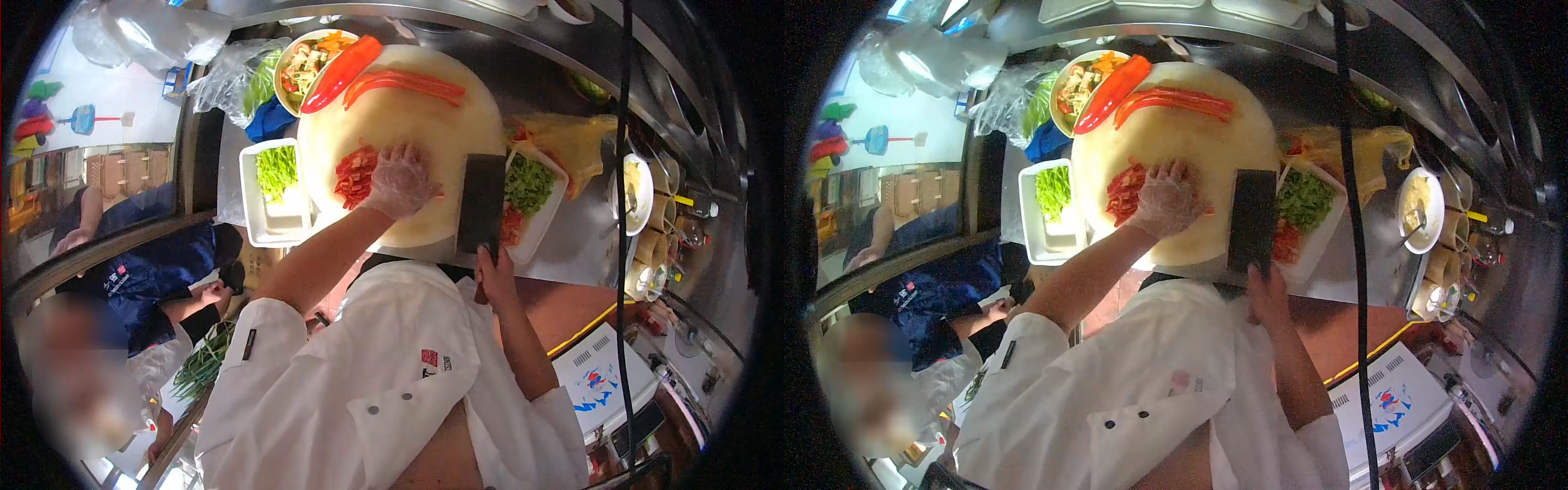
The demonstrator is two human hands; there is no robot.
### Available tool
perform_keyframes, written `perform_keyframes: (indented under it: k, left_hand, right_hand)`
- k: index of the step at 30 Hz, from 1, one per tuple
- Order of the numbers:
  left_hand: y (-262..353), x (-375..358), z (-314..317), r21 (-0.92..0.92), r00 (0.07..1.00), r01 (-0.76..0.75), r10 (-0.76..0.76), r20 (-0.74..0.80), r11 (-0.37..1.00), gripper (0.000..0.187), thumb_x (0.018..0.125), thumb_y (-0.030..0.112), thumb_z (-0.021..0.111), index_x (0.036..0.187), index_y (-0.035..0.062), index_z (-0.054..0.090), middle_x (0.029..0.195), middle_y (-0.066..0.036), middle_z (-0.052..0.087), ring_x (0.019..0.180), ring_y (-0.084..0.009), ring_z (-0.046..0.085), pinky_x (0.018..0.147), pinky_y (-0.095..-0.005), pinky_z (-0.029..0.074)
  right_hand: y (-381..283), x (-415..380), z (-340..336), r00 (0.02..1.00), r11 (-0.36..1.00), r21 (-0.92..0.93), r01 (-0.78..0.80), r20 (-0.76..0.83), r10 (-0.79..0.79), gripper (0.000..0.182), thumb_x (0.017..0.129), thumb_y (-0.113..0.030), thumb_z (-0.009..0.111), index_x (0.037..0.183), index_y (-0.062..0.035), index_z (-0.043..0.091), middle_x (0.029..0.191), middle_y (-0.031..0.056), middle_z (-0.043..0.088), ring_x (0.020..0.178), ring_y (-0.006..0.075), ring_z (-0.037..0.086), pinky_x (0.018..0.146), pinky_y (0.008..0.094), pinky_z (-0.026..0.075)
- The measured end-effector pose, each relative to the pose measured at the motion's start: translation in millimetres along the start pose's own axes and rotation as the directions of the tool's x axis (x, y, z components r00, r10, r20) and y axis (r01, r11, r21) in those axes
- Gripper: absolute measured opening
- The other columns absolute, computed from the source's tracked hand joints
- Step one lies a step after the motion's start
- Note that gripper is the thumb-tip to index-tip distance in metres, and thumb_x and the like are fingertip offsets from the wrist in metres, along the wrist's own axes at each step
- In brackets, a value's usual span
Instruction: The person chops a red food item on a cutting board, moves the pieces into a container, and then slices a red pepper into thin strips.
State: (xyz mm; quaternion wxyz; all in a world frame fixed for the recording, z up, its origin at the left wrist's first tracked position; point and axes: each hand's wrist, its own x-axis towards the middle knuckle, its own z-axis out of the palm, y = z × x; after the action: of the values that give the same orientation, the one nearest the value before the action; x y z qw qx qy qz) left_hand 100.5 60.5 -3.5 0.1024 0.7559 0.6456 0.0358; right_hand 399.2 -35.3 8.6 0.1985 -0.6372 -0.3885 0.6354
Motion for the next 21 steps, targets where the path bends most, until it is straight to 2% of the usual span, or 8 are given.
perform_keyframes:
  k: [3,6,9,12,15,18,21]
  left_hand:
    - [3.6,-15.6,1.6,-0.04,0.996,-0.045,0.041,-0.079,0.998,0.069,0.091,0.058,0.066,0.136,0.0058,0.062,0.137,-0.02,0.058,0.137,-0.0409,0.049,0.119,-0.0595,0.033]
    - [8.1,-20.8,0.5,-0.105,0.987,-0.05,0.033,-0.159,0.993,0.07,0.089,0.057,0.068,0.135,0.0052,0.064,0.136,-0.022,0.06,0.135,-0.042,0.051,0.121,-0.0624,0.03]
    - [6.0,-18.4,10.5,-0.118,0.97,-0.045,0.015,-0.242,0.992,0.067,0.085,0.054,0.074,0.132,0.0074,0.065,0.133,-0.021,0.061,0.133,-0.0423,0.053,0.12,-0.0616,0.033]
    - [5.4,-17.2,14.1,-0.131,0.953,-0.058,0.016,-0.302,0.99,0.071,0.087,0.054,0.072,0.14,0.0088,0.061,0.133,-0.018,0.059,0.134,-0.0409,0.051,0.119,-0.0613,0.034]
    - [9.3,-17.6,9.5,-0.158,0.947,-0.048,-0.005,-0.322,0.986,0.068,0.086,0.052,0.074,0.138,0.0098,0.063,0.131,-0.018,0.062,0.133,-0.041,0.053,0.119,-0.0612,0.034]
    - [13.1,-15.7,3.9,-0.173,0.937,-0.029,-0.033,-0.349,0.984,0.056,0.085,0.043,0.078,0.13,0.0107,0.067,0.131,-0.017,0.064,0.13,-0.0409,0.056,0.115,-0.0599,0.04]
    - [6.4,-12.6,14.5,-0.274,0.874,-0.078,-0.066,-0.482,0.959,0.043,0.085,0.033,0.08,0.121,0.0109,0.071,0.129,-0.016,0.065,0.125,-0.0403,0.06,0.109,-0.0569,0.047]
  right_hand:
    - [4.4,17.0,12.4,0.999,0.999,-0.037,0.01,-0.034,-0.012,0.021,0.11,-0.028,0.061,0.11,-0.0087,0.052,0.071,-0.0013,0.052,0.059,0.0092,0.052,0.053,0.0299,0.046]
    - [-6.6,22.1,28.9,1.0,0.998,0.068,-0.005,-0.013,0.005,0.021,0.11,-0.028,0.061,0.112,-0.0091,0.051,0.072,-0.0009,0.053,0.06,0.0096,0.051,0.054,0.0298,0.046]
    - [-5.3,34.5,40.1,0.994,0.977,0.209,-0.044,-0.084,0.063,0.022,0.11,-0.028,0.061,0.115,-0.0092,0.051,0.075,-0.0002,0.053,0.06,0.0106,0.051,0.056,0.0298,0.047]
    - [-11.6,42.2,49.9,0.998,0.989,0.143,-0.038,-0.049,0.045,0.022,0.109,-0.028,0.061,0.119,-0.0098,0.051,0.076,0.0005,0.054,0.061,0.0112,0.052,0.057,0.03,0.046]
    - [-10.3,48.3,75.8,0.998,0.994,0.089,-0.061,0.0,0.062,0.022,0.109,-0.027,0.06,0.119,-0.0081,0.051,0.077,0.0011,0.054,0.061,0.0121,0.053,0.056,0.0311,0.046]
    - [-11.3,50.4,107.6,0.996,0.996,0.035,-0.077,0.036,0.076,0.023,0.109,-0.026,0.059,0.119,-0.0065,0.051,0.077,0.0017,0.055,0.062,0.013,0.054,0.055,0.0322,0.046]
    - [-20.8,44.8,139.0,0.985,0.992,0.089,-0.087,0.157,0.073,0.021,0.108,-0.022,0.058,0.118,-0.005,0.051,0.079,0.0023,0.056,0.061,0.014,0.055,0.054,0.0327,0.047]
